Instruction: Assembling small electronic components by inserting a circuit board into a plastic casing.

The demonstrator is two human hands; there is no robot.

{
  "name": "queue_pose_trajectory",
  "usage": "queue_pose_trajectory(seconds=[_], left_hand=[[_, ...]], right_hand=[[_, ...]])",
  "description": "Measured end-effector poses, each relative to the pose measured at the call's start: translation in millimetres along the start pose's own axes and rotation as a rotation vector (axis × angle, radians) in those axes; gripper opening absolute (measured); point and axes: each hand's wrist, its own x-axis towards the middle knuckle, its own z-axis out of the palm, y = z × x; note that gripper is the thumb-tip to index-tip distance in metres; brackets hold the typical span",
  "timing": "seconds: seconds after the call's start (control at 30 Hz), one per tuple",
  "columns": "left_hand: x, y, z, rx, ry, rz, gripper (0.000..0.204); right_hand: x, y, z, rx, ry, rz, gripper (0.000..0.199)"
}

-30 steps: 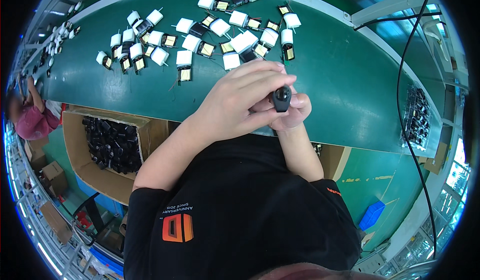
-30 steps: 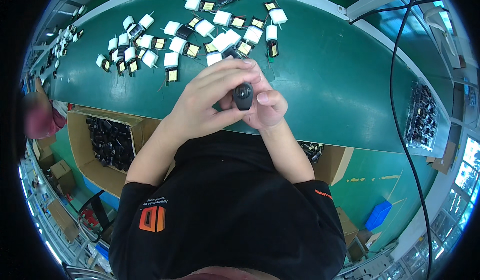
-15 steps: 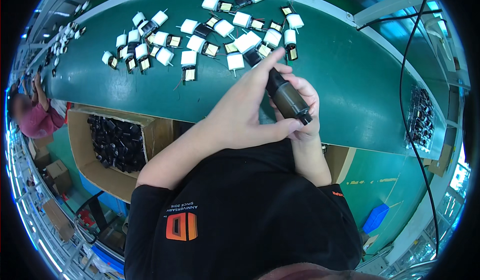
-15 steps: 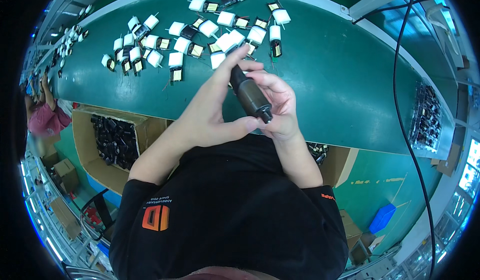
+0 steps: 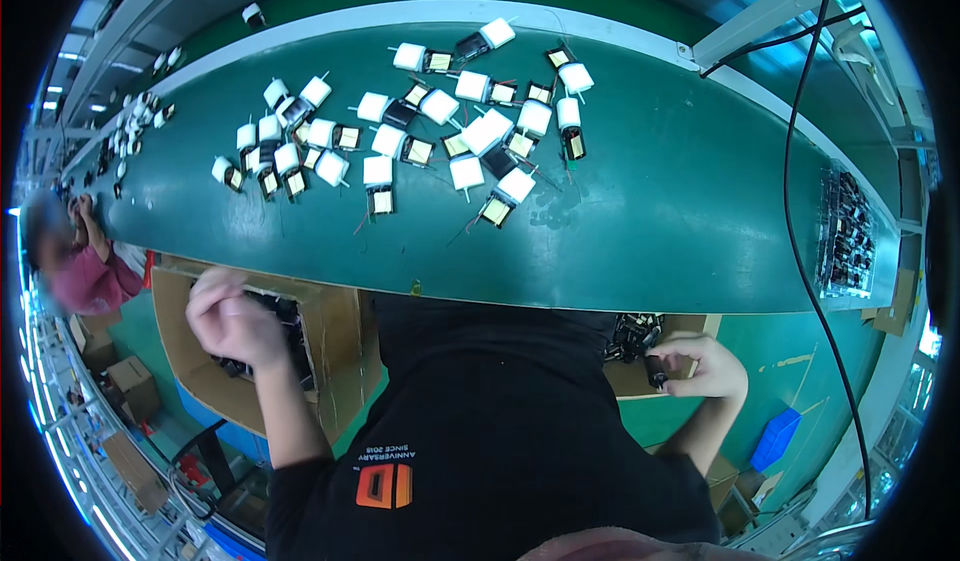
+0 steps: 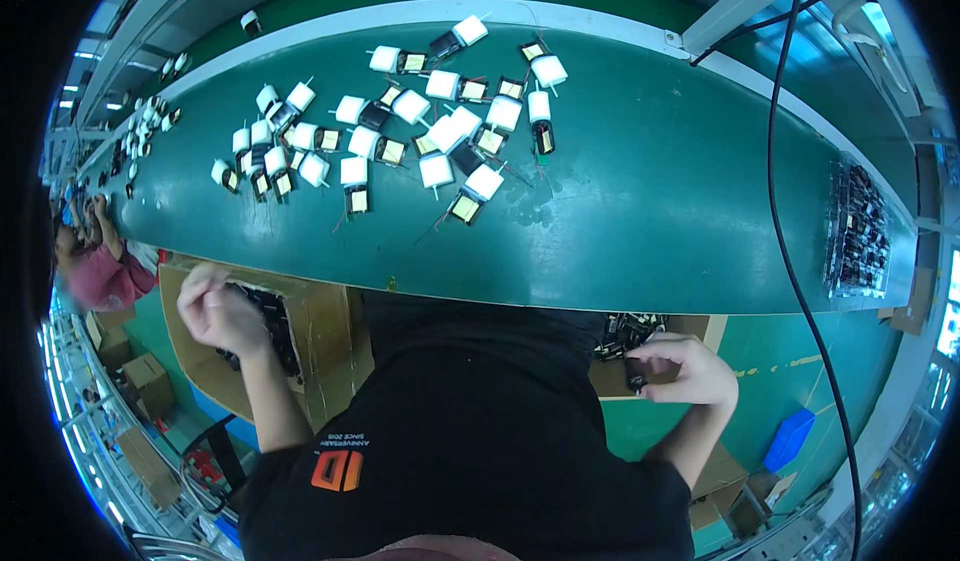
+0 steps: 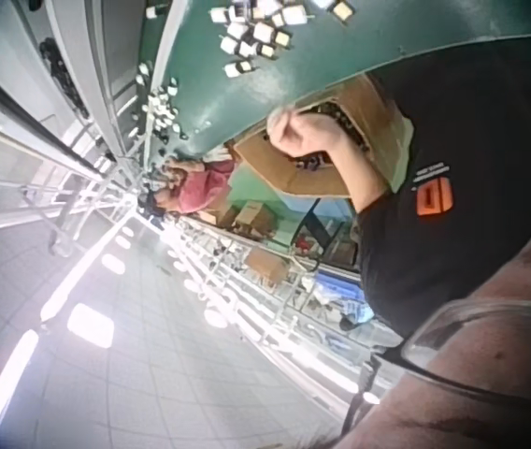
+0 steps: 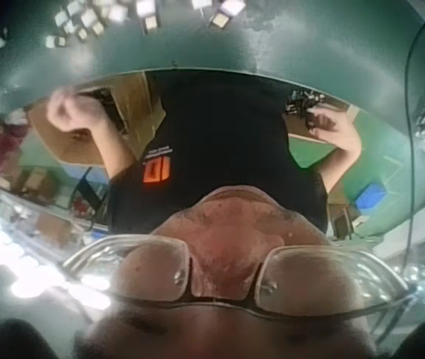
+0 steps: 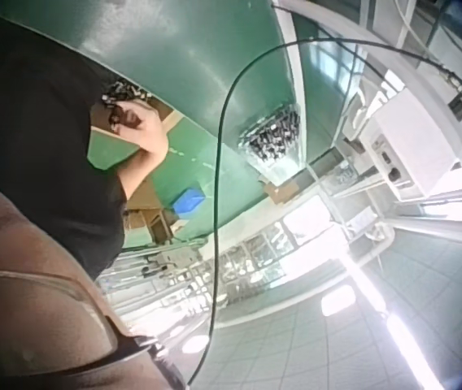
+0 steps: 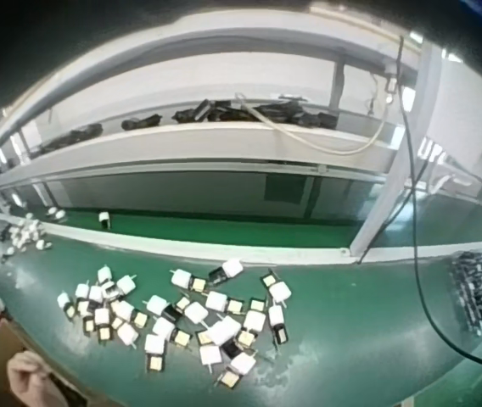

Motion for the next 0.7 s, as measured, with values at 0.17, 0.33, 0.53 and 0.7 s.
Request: queue_pose_trajectory(seconds=[0.17, 0.33, 0.53, 0.7], left_hand=[[-79.9, -111.4, -145.8, 0.794, 0.294, -0.448, 0.011], [-140.2, -199.0, -128.9, 0.774, -0.310, -0.741, 0.024], [-146.0, -198.0, -100.4, 0.565, -0.530, -0.869, 0.027], [-174.6, -176.8, -135.7, 0.427, -0.667, -1.015, 0.030]], right_hand=[[-4.8, -2.5, 1.7, -0.167, 0.274, 0.217, 0.029], [159.2, -49.6, -44.1, -0.158, 0.628, -0.299, 0.022], [296.7, -83.8, -89.1, -0.503, 0.783, -0.286, 0.044], [317.2, -103.4, -100.5, -0.642, 0.543, -0.182, 0.070]])
